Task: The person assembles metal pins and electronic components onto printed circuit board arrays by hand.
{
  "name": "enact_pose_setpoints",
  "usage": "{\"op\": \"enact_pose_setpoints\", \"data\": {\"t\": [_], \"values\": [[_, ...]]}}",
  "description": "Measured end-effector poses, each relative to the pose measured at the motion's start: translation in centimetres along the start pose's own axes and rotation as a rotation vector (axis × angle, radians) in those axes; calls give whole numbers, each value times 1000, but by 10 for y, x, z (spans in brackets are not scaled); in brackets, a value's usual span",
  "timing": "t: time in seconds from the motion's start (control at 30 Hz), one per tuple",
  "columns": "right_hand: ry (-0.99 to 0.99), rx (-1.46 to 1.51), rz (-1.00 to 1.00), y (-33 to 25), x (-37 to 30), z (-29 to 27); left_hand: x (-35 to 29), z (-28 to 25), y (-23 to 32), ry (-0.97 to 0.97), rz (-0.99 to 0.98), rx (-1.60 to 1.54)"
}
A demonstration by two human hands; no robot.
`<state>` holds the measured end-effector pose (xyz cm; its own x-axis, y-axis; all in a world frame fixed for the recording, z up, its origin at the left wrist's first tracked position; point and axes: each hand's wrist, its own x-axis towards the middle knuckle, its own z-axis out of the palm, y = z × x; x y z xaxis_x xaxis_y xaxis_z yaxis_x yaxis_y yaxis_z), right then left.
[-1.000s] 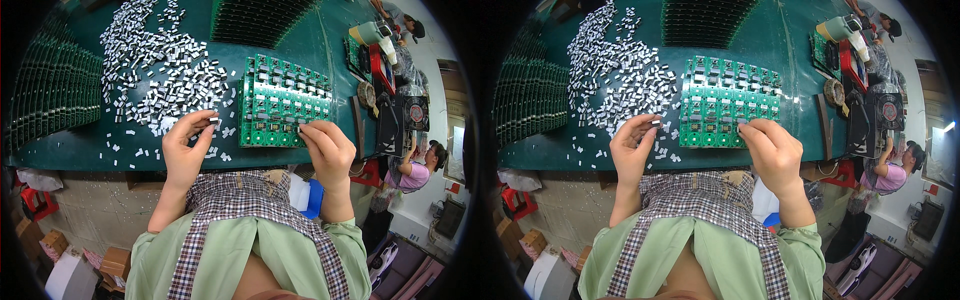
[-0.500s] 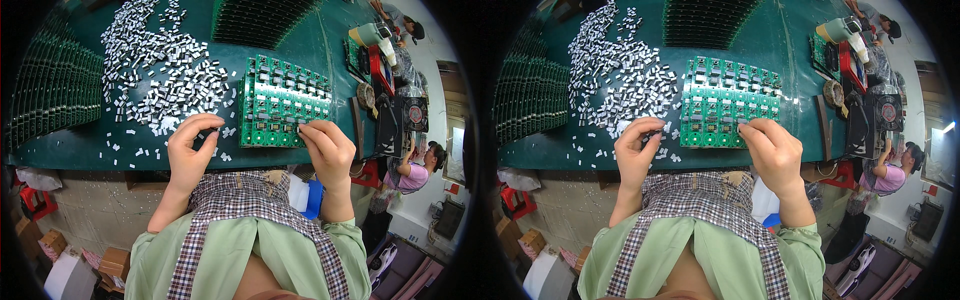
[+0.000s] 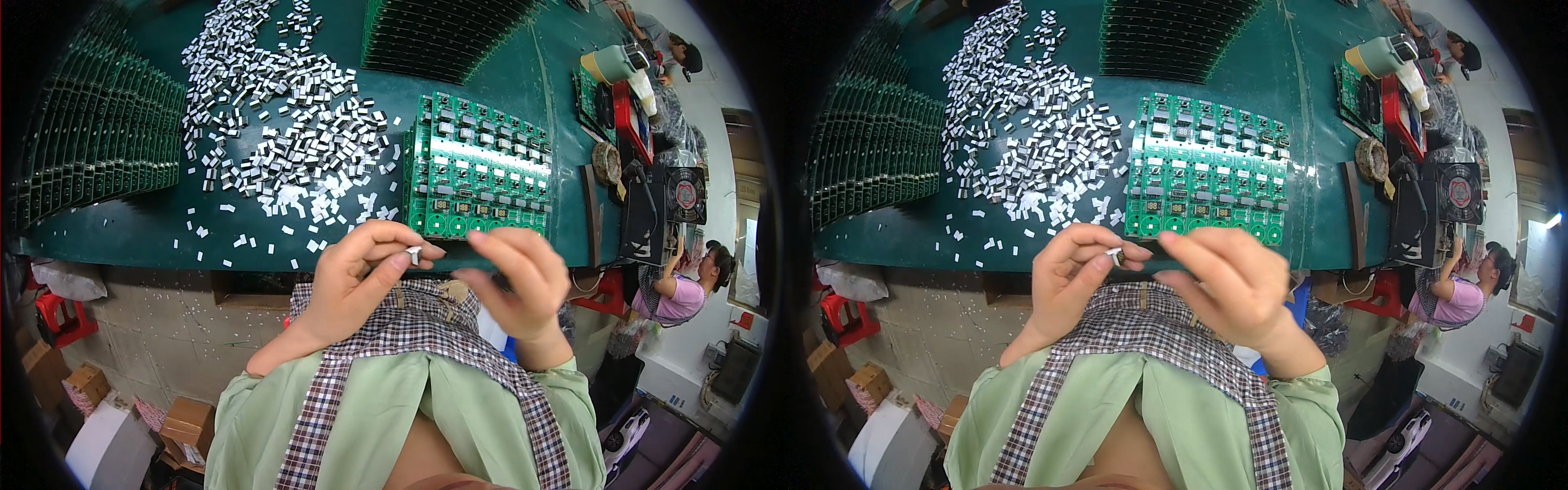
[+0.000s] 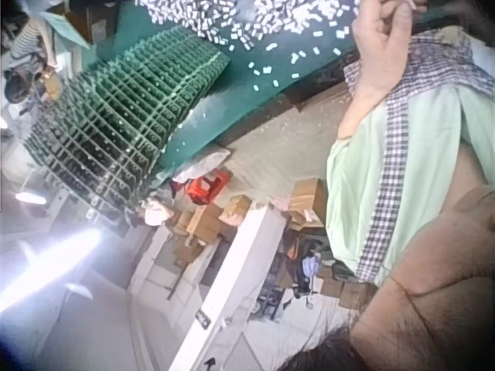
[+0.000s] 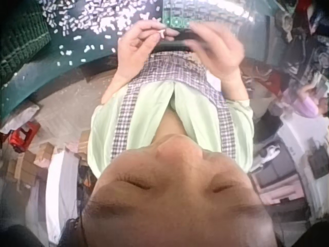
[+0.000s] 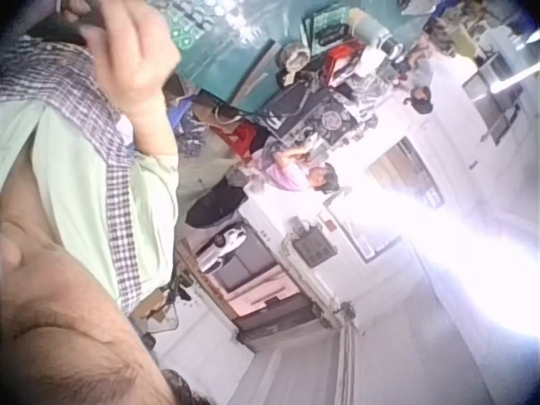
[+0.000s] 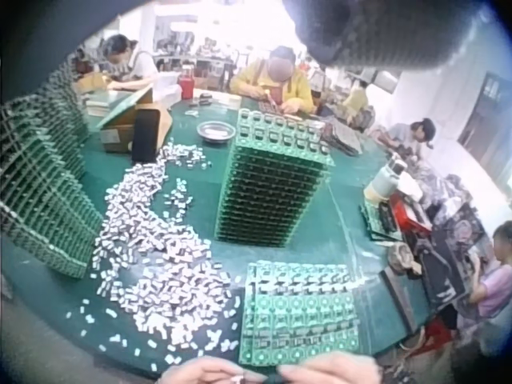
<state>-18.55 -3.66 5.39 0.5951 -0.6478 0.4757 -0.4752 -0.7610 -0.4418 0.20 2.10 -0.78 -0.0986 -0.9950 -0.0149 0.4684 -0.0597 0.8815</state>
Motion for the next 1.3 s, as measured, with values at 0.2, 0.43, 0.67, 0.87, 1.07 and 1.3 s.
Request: {"op": "enact_pose_setpoints", "data": {"t": [0.2, 0.43, 0.67, 0.87, 1.07, 1.3], "values": [[61, 167, -67, -2, -6, 32, -4, 6, -6, -60, -78, -29], [39, 364, 192, -8, -16, 29, -3, 4, -13, -55, 328, 551], [53, 475, 281, -3, -26, 30, 2, 5, -12, -35, 439, 565], [72, 337, 209, -4, -25, 28, 2, 4, -14, -19, 320, 366], [122, 100, -87, 1, -25, 34, 1, 3, -11, 5, 208, 392], [145, 106, -89, 3, -29, 38, 1, 5, -12, 19, 143, 310]]}}
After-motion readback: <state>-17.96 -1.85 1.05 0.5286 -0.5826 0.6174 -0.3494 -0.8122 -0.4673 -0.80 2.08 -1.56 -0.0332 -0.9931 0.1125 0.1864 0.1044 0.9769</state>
